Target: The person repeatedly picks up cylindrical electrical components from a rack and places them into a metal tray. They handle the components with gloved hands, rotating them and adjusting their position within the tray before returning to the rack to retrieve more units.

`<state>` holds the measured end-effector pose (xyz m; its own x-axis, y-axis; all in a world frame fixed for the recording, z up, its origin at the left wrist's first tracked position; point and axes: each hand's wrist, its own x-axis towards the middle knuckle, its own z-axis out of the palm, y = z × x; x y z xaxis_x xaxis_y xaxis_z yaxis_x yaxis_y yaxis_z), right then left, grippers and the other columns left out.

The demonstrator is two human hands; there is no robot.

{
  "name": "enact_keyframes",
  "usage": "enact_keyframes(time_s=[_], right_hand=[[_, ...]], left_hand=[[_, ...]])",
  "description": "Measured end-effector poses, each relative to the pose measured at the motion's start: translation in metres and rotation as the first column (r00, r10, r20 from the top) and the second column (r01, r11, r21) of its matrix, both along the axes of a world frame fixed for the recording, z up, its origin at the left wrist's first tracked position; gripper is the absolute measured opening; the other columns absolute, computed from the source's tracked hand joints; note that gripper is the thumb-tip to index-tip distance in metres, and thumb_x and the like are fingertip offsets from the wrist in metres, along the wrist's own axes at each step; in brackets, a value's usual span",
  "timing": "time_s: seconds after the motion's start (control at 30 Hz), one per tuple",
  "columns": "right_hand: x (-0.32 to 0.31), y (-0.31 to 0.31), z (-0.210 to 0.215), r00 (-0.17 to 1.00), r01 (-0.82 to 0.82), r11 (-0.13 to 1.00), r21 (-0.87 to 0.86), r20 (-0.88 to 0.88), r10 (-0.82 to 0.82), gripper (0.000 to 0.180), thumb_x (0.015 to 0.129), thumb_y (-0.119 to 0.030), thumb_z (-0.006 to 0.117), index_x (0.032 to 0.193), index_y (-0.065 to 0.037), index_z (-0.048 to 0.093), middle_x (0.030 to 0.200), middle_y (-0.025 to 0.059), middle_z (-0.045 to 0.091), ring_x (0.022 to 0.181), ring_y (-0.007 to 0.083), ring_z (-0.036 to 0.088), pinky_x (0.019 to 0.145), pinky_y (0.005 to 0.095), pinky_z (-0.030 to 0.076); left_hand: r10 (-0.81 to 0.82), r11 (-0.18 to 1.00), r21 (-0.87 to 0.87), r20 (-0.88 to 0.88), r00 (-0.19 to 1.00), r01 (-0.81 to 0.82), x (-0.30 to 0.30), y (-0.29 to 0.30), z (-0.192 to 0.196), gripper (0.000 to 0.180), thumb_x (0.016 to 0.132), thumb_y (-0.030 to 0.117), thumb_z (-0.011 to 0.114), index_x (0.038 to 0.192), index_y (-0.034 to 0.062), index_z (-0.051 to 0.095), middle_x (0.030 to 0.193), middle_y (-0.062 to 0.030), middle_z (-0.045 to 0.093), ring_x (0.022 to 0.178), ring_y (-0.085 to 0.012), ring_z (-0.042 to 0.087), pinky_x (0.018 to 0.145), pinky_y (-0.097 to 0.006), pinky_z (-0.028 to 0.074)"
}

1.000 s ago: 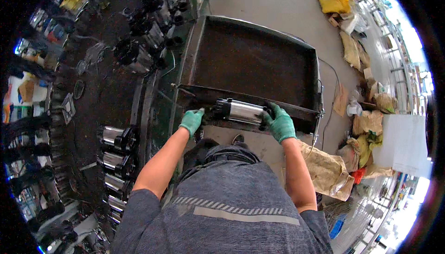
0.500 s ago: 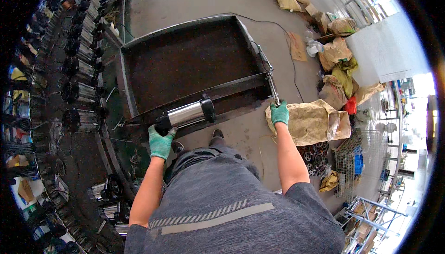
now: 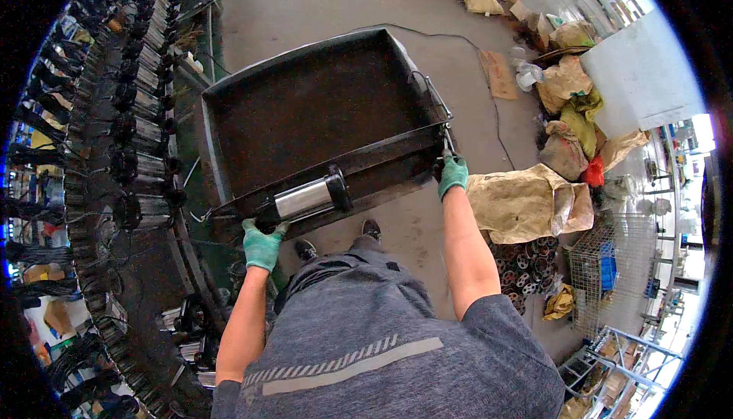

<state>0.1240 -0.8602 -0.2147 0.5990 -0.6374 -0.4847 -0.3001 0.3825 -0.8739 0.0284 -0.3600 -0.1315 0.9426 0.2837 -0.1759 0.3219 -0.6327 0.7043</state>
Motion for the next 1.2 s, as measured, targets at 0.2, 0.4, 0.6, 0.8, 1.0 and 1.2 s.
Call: enact_keyframes(time_s=[0.2,0.4,0.6,0.8,1.0,1.2], right_hand=[[-0.017,0.044,0.052,0.972,-0.195,0.977,-0.084,0.12,0.204,0.01,0.099,-0.019,0.065,0.105,-0.011,0.069,0.077,-0.0015,0.064,0.057,0.0089,0.053,0.048,0.0249,0.042],[-0.045,0.095,0.077,0.646,-0.757,0.647,-0.088,0.044,0.762,0.019,0.097,-0.01,0.066,0.116,-0.007,0.069,0.085,-0.002,0.067,0.068,0.008,0.056,0.058,0.0253,0.047],[-0.036,0.128,0.062,0.455,-0.88,0.443,-0.168,-0.038,0.89,0.017,0.1,-0.012,0.064,0.116,-0.009,0.068,0.089,-0.0043,0.065,0.072,0.0064,0.054,0.06,0.0254,0.046],[-0.03,0.142,0.074,0.504,-0.862,0.506,-0.036,0.065,0.861,0.014,0.1,-0.013,0.063,0.113,-0.008,0.068,0.085,-0.0027,0.065,0.068,0.0062,0.053,0.061,0.0247,0.047],[-0.028,0.137,0.063,0.488,-0.872,0.486,-0.055,-0.028,0.873,0.016,0.101,-0.014,0.061,0.115,-0.009,0.067,0.088,-0.003,0.065,0.073,0.007,0.053,0.062,0.0251,0.046],[-0.031,0.14,0.068,0.486,-0.869,0.482,-0.107,-0.011,0.874,0.02,0.101,-0.017,0.062,0.117,-0.007,0.067,0.088,-0.0018,0.067,0.07,0.0072,0.052,0.059,0.0253,0.045]], left_hand=[[-0.005,1.0,0.022,-0.042,0.999,0.006,0.004,-0.007,0.021,0.075,0.073,0.035,0.091,0.121,-0.0047,0.05,0.108,-0.0233,0.07,0.099,-0.0376,0.069,0.088,-0.042,0.053],[0.0,0.996,0.087,-0.06,0.998,0.006,0.004,-0.003,0.013,0.075,0.073,0.037,0.091,0.121,-0.0045,0.05,0.108,-0.0227,0.07,0.099,-0.0366,0.069,0.089,-0.042,0.053],[-0.021,1.0,0.013,-0.051,0.999,0.021,0.005,0.003,0.004,0.078,0.072,0.039,0.091,0.121,-0.0046,0.05,0.109,-0.0229,0.07,0.099,-0.0364,0.069,0.089,-0.041,0.053],[-0.029,0.998,0.047,-0.084,0.996,0.034,0.006,0.002,0.005,0.08,0.073,0.039,0.091,0.124,-0.0048,0.048,0.109,-0.0234,0.07,0.101,-0.0368,0.068,0.09,-0.042,0.053],[-0.015,0.998,0.068,-0.061,0.998,0.019,0.004,0.001,0.003,0.08,0.073,0.039,0.091,0.124,-0.0048,0.047,0.11,-0.0236,0.07,0.101,-0.0374,0.068,0.09,-0.042,0.052],[-0.015,1.0,0.022,-0.062,0.998,0.016,0.004,0.003,-0.002,0.079,0.073,0.038,0.09,0.123,-0.0047,0.047,0.109,-0.0233,0.07,0.1,-0.0362,0.068,0.09,-0.041,0.052]])
